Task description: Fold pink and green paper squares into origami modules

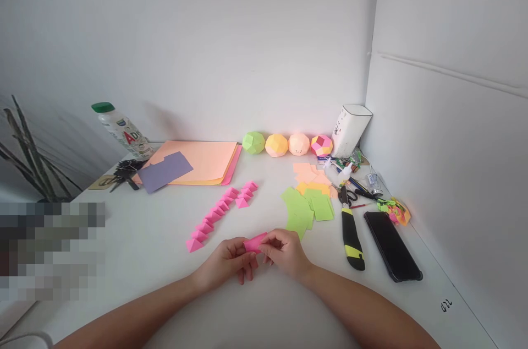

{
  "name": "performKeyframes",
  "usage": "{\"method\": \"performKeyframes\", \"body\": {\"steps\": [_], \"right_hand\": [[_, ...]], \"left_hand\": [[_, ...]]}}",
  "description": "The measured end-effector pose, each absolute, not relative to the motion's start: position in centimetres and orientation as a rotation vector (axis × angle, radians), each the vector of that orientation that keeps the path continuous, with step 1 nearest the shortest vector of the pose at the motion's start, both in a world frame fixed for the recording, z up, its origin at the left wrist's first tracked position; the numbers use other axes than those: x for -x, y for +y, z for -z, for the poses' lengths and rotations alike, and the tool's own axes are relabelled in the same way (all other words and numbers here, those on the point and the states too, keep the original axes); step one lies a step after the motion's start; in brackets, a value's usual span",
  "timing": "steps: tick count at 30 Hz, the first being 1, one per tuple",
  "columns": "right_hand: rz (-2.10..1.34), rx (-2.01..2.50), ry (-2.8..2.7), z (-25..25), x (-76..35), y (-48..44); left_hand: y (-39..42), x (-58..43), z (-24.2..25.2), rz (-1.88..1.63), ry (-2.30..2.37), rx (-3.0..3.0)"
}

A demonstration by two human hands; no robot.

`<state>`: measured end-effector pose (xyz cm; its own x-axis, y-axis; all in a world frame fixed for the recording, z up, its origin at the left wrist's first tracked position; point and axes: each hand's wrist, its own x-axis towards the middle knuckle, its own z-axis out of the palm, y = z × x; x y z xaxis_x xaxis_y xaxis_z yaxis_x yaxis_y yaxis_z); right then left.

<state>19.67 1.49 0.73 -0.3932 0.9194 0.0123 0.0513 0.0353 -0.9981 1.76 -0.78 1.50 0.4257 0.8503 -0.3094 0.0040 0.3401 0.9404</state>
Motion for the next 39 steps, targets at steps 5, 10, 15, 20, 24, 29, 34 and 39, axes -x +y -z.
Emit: {"method": "performKeyframes", "body": {"steps": [5, 10, 15, 20, 24, 29, 34, 39], "right_hand": [[-1.453, 1.010, -1.551, -0.7, -19.6, 1.5], [-1.451, 1.014, -1.534, -0.6, -19.7, 1.5], [-1.442, 1.012, -1.535, -0.8, -19.6, 1.5], [-1.459, 1.007, -1.522, -0.5, -19.5, 1.3], [-1.541, 0.970, -1.483, -0.3, -19.6, 1.4], [-1.605, 0.947, -1.520, -0.7, -19.9, 1.8], [-1.558, 0.965, -1.720, -0.9, -19.9, 2.0], [-1.567, 1.010, -1.689, -0.8, -19.9, 1.9]], "left_hand": [[-0.8, -1.7, -1.6, -0.680, 0.988, -1.076], [-0.6, -1.7, -1.8, -0.649, 1.004, -1.070], [-0.5, -1.8, -2.2, -0.601, 1.003, -1.081], [-0.6, -1.9, -2.5, -0.593, 1.036, -1.109], [-0.6, -1.9, -2.5, -0.607, 1.039, -1.113], [-0.7, -1.8, -2.4, -0.648, 1.047, -1.087], [-0.8, -1.7, -2.3, -0.684, 1.039, -1.080], [-0.9, -1.7, -1.9, -0.720, 1.031, -1.062]]}}
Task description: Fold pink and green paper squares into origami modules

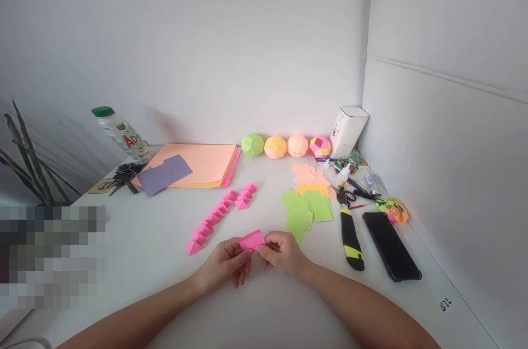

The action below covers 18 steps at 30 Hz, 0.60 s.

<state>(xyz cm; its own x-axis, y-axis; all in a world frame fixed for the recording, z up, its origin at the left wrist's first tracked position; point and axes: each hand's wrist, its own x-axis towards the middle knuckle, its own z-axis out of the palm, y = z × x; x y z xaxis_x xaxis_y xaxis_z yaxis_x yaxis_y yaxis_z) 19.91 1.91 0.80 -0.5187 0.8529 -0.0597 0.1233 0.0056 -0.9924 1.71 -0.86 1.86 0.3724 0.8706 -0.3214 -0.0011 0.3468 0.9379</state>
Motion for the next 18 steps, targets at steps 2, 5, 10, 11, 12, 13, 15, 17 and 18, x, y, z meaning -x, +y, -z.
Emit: {"method": "performKeyframes", "body": {"steps": [2, 5, 10, 11, 12, 13, 15, 17, 18], "right_hand": [[-1.566, 1.021, -1.673, -0.89, -19.89, 1.87], [-1.553, 1.019, -1.664, -1.06, -19.85, 1.86], [-1.537, 1.002, -1.671, -1.02, -19.84, 1.87], [-1.536, 1.000, -1.671, -0.97, -19.84, 1.86], [-1.536, 1.000, -1.672, -0.94, -19.84, 1.85], [-1.537, 0.999, -1.673, -0.94, -19.84, 1.83], [-1.545, 0.995, -1.688, -1.01, -19.82, 1.79], [-1.521, 0.992, -1.748, -1.18, -19.76, 1.74], [-1.491, 0.989, -1.792, -1.27, -19.73, 1.72]], "left_hand": [[-0.86, -1.70, -1.77, -0.729, 1.018, -1.056], [-0.82, -1.73, -1.77, -0.723, 1.010, -1.055], [-0.78, -1.96, -2.04, -0.711, 1.027, -1.069], [-0.79, -2.00, -2.10, -0.708, 1.030, -1.070], [-0.81, -2.02, -2.16, -0.705, 1.034, -1.072], [-0.82, -2.03, -2.19, -0.703, 1.037, -1.074], [-0.85, -2.01, -2.18, -0.705, 1.043, -1.083], [-0.88, -1.97, -2.09, -0.703, 1.043, -1.091], [-0.90, -1.95, -2.02, -0.700, 1.042, -1.097]]}}
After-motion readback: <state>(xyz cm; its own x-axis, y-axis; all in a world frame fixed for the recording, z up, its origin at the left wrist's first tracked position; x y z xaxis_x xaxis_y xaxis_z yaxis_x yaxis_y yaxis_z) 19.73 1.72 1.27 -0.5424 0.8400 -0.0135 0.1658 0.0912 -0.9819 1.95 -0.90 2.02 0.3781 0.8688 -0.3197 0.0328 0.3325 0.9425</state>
